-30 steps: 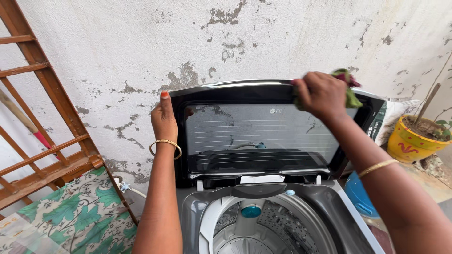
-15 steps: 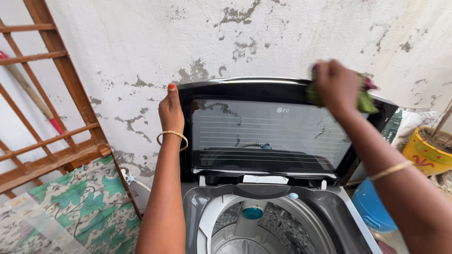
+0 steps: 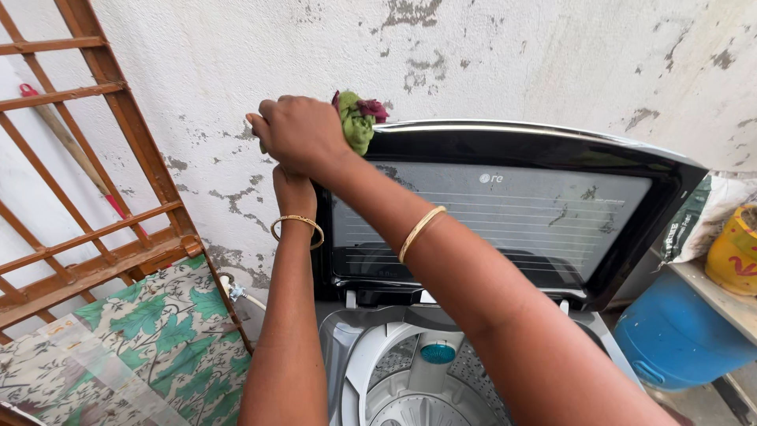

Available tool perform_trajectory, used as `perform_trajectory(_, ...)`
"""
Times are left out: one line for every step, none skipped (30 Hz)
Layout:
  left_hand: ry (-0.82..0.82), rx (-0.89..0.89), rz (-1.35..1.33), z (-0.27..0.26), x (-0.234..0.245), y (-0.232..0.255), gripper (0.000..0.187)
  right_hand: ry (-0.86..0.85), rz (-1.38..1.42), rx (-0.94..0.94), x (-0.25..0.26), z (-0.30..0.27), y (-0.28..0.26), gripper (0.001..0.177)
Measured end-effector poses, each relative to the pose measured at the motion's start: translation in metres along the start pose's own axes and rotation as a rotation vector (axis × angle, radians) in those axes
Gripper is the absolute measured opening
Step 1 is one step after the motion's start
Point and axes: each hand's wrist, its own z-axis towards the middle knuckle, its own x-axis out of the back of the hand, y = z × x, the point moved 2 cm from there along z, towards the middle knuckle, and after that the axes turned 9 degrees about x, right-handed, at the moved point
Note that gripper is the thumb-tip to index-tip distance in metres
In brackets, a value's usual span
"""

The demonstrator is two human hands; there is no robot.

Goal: The person cleans the interior and exterior of a washing machine using a cloth, reaching inside the drum and then wiping down the lid and the top control panel.

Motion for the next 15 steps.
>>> perform_trajectory(0.034,-0.008,-0.024,-0.001,-0.001,0.002,0.078,-0.076,0.021,-0.012,0.002,-0.002,0.004,0.049)
perform_trajectory(-0.019,0.063,-0.06,-0.004,-0.001,0.008,0.076,-0.151,0.042,-0.023,0.007,-0.005,0.013,0.051)
perform_trajectory(-0.071,0.134,-0.099,-0.007,0.001,0.019,0.074,-0.229,0.061,-0.034,0.014,-0.011,0.022,0.053)
perform_trajectory(-0.124,0.205,-0.137,-0.01,0.003,0.032,0.073,-0.26,0.067,-0.016,0.023,-0.019,0.03,0.054)
perform_trajectory(-0.095,0.276,-0.057,-0.012,0.004,0.046,0.074,-0.287,0.071,-0.002,0.033,-0.027,0.041,0.055)
perform_trajectory(-0.067,0.347,0.025,-0.015,0.006,0.057,0.075,-0.314,0.075,0.012,0.043,-0.037,0.051,0.056)
perform_trajectory(-0.044,0.411,0.108,-0.015,0.006,0.067,0.077,-0.298,0.085,-0.009,0.055,-0.048,0.064,0.057)
perform_trajectory(-0.03,0.402,0.139,-0.017,0.006,0.075,0.075,-0.281,0.096,-0.03,0.069,-0.061,0.077,0.058)
perform_trajectory(-0.016,0.393,0.17,-0.018,0.007,0.079,0.073,-0.297,0.045,-0.062,0.081,-0.072,0.091,0.058)
perform_trajectory(-0.002,0.383,0.2,-0.017,0.008,0.081,0.071,-0.313,-0.006,-0.094,0.093,-0.084,0.106,0.059)
perform_trajectory(0.006,0.36,0.184,-0.017,0.009,0.08,0.071,-0.291,-0.002,-0.109,0.105,-0.098,0.12,0.057)
perform_trajectory(0.013,0.336,0.167,-0.016,0.01,0.079,0.072,-0.268,0.002,-0.125,0.115,-0.112,0.134,0.055)
perform_trajectory(0.018,0.317,0.149,-0.016,0.01,0.077,0.072,-0.213,-0.03,-0.11,0.125,-0.128,0.147,0.053)
perform_trajectory(0.021,0.311,0.13,-0.015,0.012,0.074,0.072,-0.158,-0.062,-0.094,0.133,-0.146,0.16,0.052)
perform_trajectory(0.024,0.307,0.109,-0.014,0.013,0.073,0.072,-0.105,-0.096,-0.079,0.142,-0.164,0.174,0.052)
